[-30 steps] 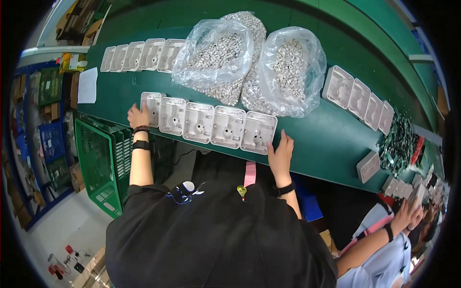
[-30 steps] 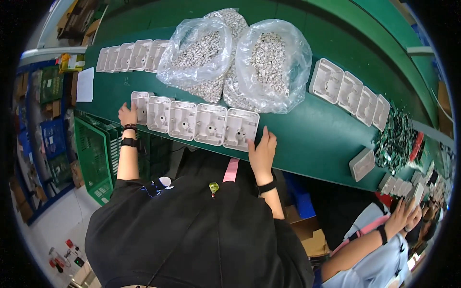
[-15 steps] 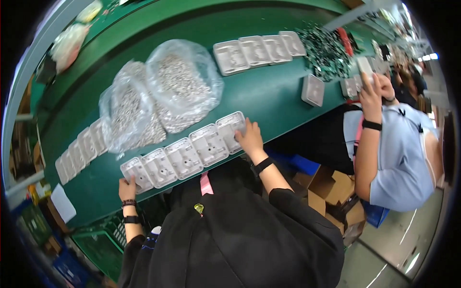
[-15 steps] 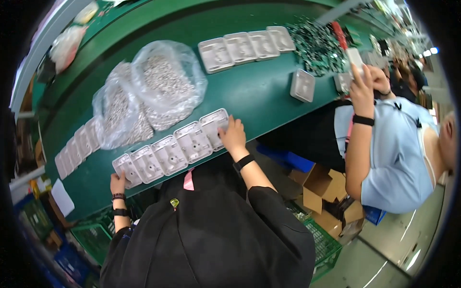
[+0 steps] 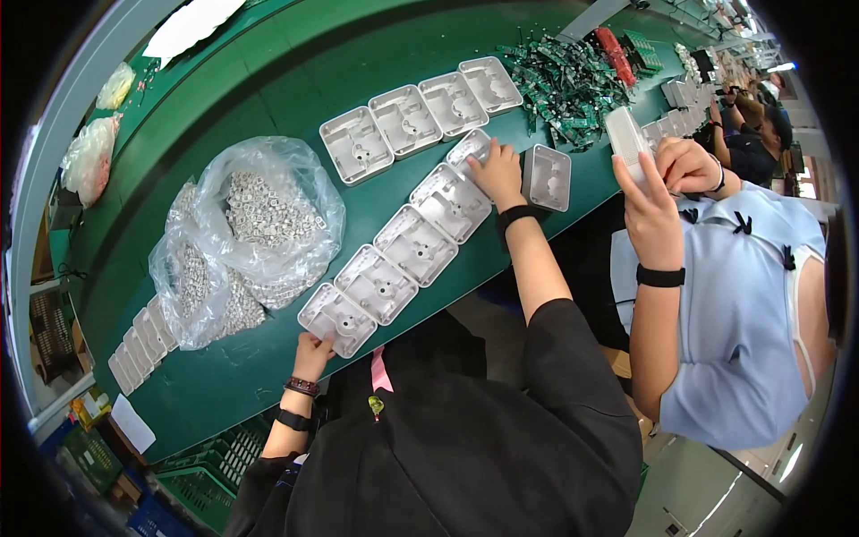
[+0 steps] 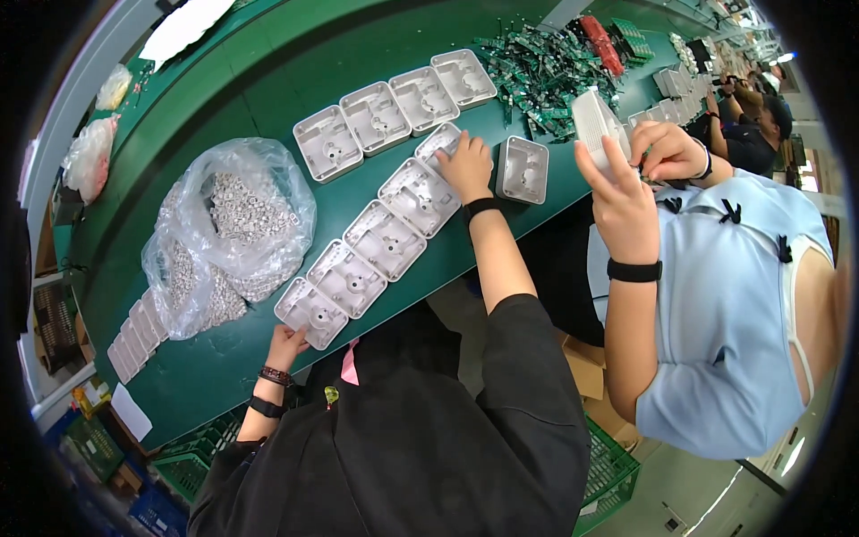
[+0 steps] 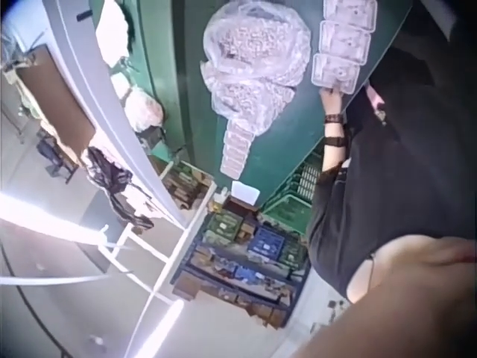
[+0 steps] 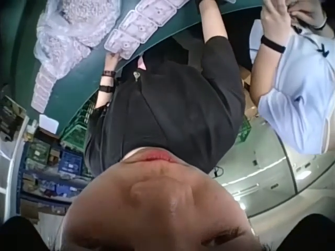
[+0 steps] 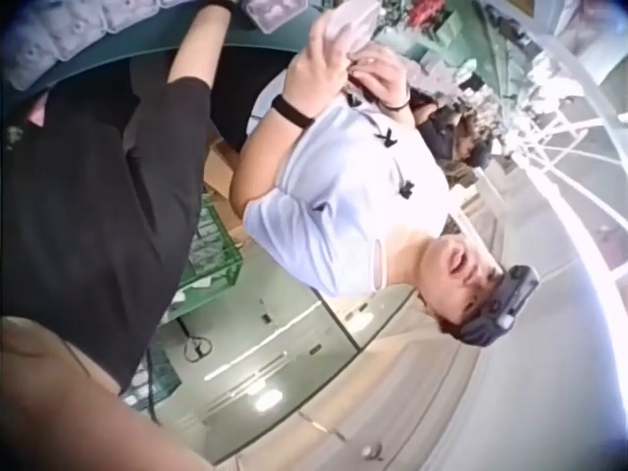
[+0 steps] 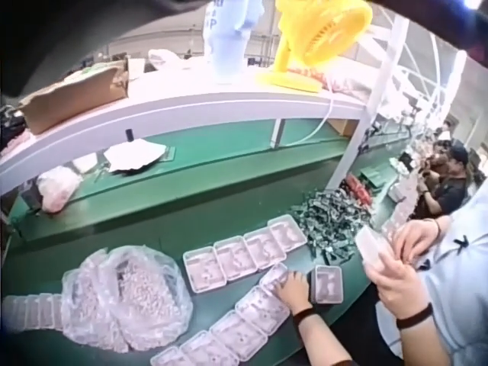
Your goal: Sorting small electronic components and placing them into individual compartments of plastic trays.
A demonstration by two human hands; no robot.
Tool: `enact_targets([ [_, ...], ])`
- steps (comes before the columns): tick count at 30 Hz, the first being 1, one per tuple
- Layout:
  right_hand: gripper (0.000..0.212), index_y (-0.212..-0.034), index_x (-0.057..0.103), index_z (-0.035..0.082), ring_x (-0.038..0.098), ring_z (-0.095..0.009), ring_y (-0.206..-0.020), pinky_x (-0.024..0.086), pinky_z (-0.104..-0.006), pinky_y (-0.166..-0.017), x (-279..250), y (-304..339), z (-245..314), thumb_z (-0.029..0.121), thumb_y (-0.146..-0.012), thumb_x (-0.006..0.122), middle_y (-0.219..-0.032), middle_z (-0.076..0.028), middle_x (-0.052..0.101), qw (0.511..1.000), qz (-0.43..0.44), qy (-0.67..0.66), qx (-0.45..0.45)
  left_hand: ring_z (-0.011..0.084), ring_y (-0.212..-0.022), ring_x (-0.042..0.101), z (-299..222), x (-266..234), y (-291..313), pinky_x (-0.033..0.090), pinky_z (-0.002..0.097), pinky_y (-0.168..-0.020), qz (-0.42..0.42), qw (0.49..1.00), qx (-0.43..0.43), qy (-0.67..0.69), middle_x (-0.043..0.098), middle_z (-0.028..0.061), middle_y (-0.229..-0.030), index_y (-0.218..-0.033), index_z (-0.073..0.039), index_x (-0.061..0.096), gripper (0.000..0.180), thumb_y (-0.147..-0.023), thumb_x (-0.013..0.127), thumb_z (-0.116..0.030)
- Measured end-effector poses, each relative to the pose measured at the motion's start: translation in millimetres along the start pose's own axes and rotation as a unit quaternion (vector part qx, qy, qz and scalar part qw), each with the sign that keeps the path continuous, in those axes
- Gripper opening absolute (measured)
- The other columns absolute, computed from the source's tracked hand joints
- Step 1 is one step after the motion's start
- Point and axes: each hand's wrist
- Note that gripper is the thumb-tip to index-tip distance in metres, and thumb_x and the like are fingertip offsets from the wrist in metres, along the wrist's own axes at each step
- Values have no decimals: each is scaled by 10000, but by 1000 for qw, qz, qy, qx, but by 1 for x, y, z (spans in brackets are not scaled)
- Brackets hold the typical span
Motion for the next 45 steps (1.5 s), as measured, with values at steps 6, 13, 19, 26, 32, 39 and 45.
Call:
enact_targets([
  [6, 695, -1194, 422, -2, 457, -345, -993, 420, -432, -791, 7, -36, -12, 465, -713, 604, -1050, -176, 478, 997, 0, 54, 52, 181, -762, 577, -19, 40, -3, 494, 281, -659, 22, 997, 79, -14, 541, 122, -893, -986, 44, 392, 321, -779, 599, -88],
  [13, 678, -1237, 379, 26, 458, -340, -1022, 430, -450, -795, 7, -69, -64, 485, -764, 537, -1090, -187, 471, 986, 0, 111, 121, 203, -809, 566, -55, 87, -23, 473, 288, -674, -24, 976, 216, -28, 499, 148, -953, -1043, 51, 403, 354, -748, 583, -24],
  [19, 661, -1229, 391, 50, 448, -383, -1067, 397, -468, -850, -11, -81, -73, 525, -779, 484, -1152, -216, 453, 976, 41, 97, 192, 242, -885, 522, -92, 102, -44, 452, 312, -757, -114, 956, 250, -108, 476, 150, -930, -1138, 7, 409, 461, -709, 576, 5],
  [26, 585, -1057, 538, 23, 514, -421, -987, 431, -483, -809, -9, -96, -70, 530, -769, 489, -1062, -244, 534, 966, 74, 122, 218, 374, -868, 463, -122, 88, -65, 395, 406, -769, -218, 910, 295, -194, 463, 205, -919, -1106, 23, 443, 468, -681, 597, -99],
  [32, 481, -976, 602, 54, 580, -351, -828, 454, -464, -712, -4, -79, -59, 479, -818, 443, -931, -138, 612, 928, -201, 266, 164, 390, -869, 488, -122, 47, -46, 396, 427, -761, -167, 914, 322, -181, 530, 226, -909, -1064, 29, 455, 459, -754, 589, -281],
  [39, 337, -1056, 500, -20, 465, -307, -1018, 351, -403, -894, -87, 140, 323, 48, -736, 579, -1054, -158, 512, 903, 32, -356, -237, 241, -1018, 533, -23, -267, 22, 405, 335, -868, -138, 963, 208, -102, 561, 142, -1099, -1089, -26, 535, 373, -867, 482, -321],
  [45, 430, -1125, 413, -40, 474, -339, -1008, 422, -365, -834, 10, 294, 559, 86, -755, 591, -1089, -189, 441, 748, 317, -461, -357, 312, -939, 557, 118, -582, -33, 441, 376, -807, -634, 744, 58, -204, 588, 159, -999, -1078, -57, 538, 472, -756, 568, -399],
])
Point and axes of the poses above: each hand's wrist, its own y-axis away from the middle knuckle, its own x-axis out of the palm, z = x × y
